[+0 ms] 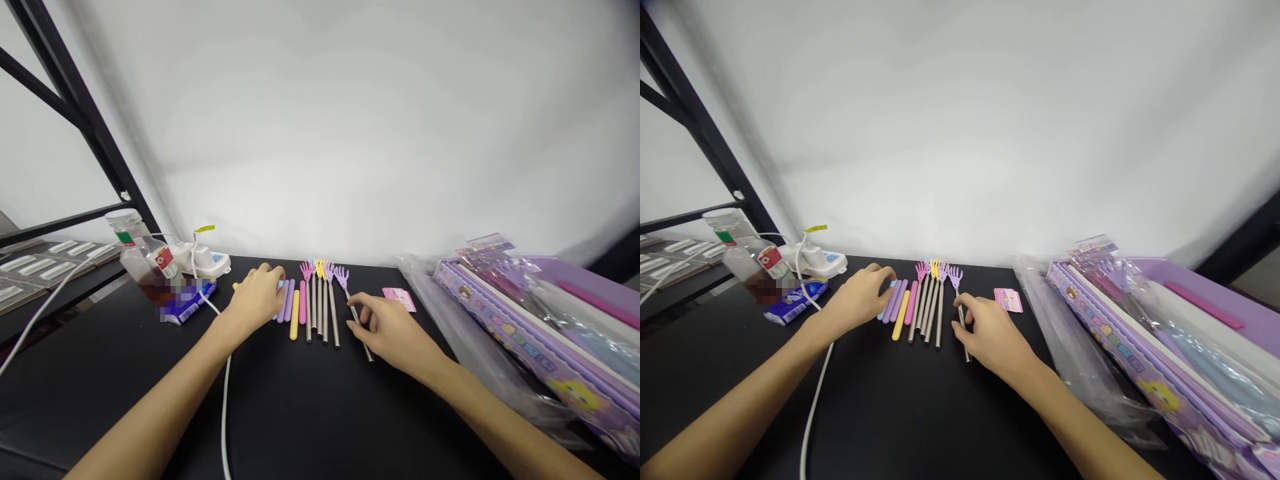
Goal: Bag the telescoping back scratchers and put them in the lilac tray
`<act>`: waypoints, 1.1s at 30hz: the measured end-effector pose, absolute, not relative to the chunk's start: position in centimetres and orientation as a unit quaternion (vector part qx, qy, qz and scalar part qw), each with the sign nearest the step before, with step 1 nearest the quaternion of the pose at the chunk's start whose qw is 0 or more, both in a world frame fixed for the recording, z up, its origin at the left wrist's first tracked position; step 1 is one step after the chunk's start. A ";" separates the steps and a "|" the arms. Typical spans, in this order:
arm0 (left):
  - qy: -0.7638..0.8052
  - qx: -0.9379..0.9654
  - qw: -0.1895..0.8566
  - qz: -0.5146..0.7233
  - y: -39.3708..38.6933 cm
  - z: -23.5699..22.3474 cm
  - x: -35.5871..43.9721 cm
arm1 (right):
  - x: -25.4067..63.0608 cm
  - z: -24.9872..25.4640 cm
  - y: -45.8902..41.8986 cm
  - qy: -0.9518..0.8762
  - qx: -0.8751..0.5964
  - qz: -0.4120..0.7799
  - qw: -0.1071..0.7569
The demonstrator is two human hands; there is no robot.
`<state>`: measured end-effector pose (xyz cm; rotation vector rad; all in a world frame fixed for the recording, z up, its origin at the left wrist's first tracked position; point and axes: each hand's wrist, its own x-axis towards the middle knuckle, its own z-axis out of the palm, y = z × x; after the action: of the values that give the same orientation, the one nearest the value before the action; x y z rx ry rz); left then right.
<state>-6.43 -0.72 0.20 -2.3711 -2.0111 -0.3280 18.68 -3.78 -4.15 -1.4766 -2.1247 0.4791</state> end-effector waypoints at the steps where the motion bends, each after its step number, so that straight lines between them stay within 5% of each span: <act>1: -0.646 -0.757 -0.008 -0.099 -0.6 0.2 -6.6 | 18.7 -4.2 -3.7 -0.770 -0.553 0.186 0.258; 11: -0.639 -0.763 0.012 -0.096 -0.5 0.9 -7.3 | 18.8 -2.7 -3.7 -0.669 -0.631 0.269 0.285; 27: -0.650 -0.746 -0.002 0.146 -1.4 2.2 -9.8 | 18.8 -3.2 -3.5 -0.676 -0.610 0.275 0.308; 33: -0.630 -0.773 0.075 -0.001 -0.2 1.3 -7.9 | 18.8 -3.9 -3.3 -0.708 -0.609 0.209 0.290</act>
<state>-7.85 -0.19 1.34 -2.3202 -1.8886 -0.0021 18.80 -3.31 -3.89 -1.6256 -1.8877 0.5562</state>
